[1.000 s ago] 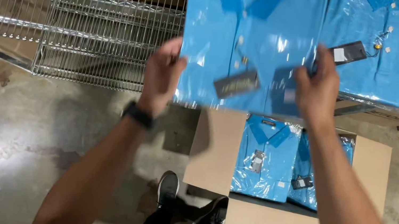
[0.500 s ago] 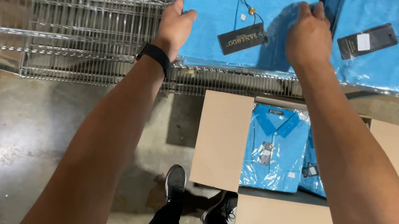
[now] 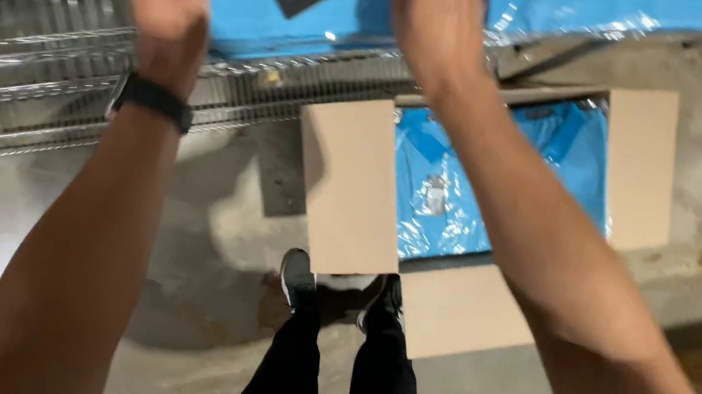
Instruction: The person organizes blue shirts in plastic packaging, moving them between a cardboard box and a metal wire shelving unit.
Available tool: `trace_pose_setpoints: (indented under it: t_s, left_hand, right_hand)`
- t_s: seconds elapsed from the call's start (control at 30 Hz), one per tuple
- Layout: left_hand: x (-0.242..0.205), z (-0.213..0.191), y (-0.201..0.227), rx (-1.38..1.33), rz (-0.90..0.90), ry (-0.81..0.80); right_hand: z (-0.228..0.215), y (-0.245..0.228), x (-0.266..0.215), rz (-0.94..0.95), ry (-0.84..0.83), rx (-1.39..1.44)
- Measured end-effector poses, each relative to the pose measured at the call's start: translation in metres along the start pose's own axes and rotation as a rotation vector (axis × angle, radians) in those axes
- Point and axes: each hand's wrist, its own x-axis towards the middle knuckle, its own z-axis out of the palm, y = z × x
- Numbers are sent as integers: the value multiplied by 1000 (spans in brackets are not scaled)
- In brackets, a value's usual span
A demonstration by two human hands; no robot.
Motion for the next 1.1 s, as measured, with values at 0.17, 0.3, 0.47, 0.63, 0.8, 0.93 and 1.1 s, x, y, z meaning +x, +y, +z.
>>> trace_pose_setpoints:
  t_s: [0.17,0.3,0.47,0.63,0.8,0.93,1.1]
  left_hand:
    - [-106,-10,108,135,50,197]
    - [-247,-5,78,6,-383,25]
    - [-411,34,37,114,-897,-191]
    - [-497,87,55,420,-1365,-531]
    - [-473,147,112,131,-1473,-749]
    - [-472,161,120,61,-1513,-720]
    - [-457,168,126,110,-1426,-680]
  right_hand:
    - [-51,-10,-150,107,-43,349]
    - [-34,66,-303,887,-384,342]
    - [20,227,-484,1211,-655,63]
    - [52,295,-535,1300,-687,11]
    - [46,268,-461,1302,-746,207]
    - [105,327,-539,1346,-708,278]
    - [91,340,-548,1036,-570,141]
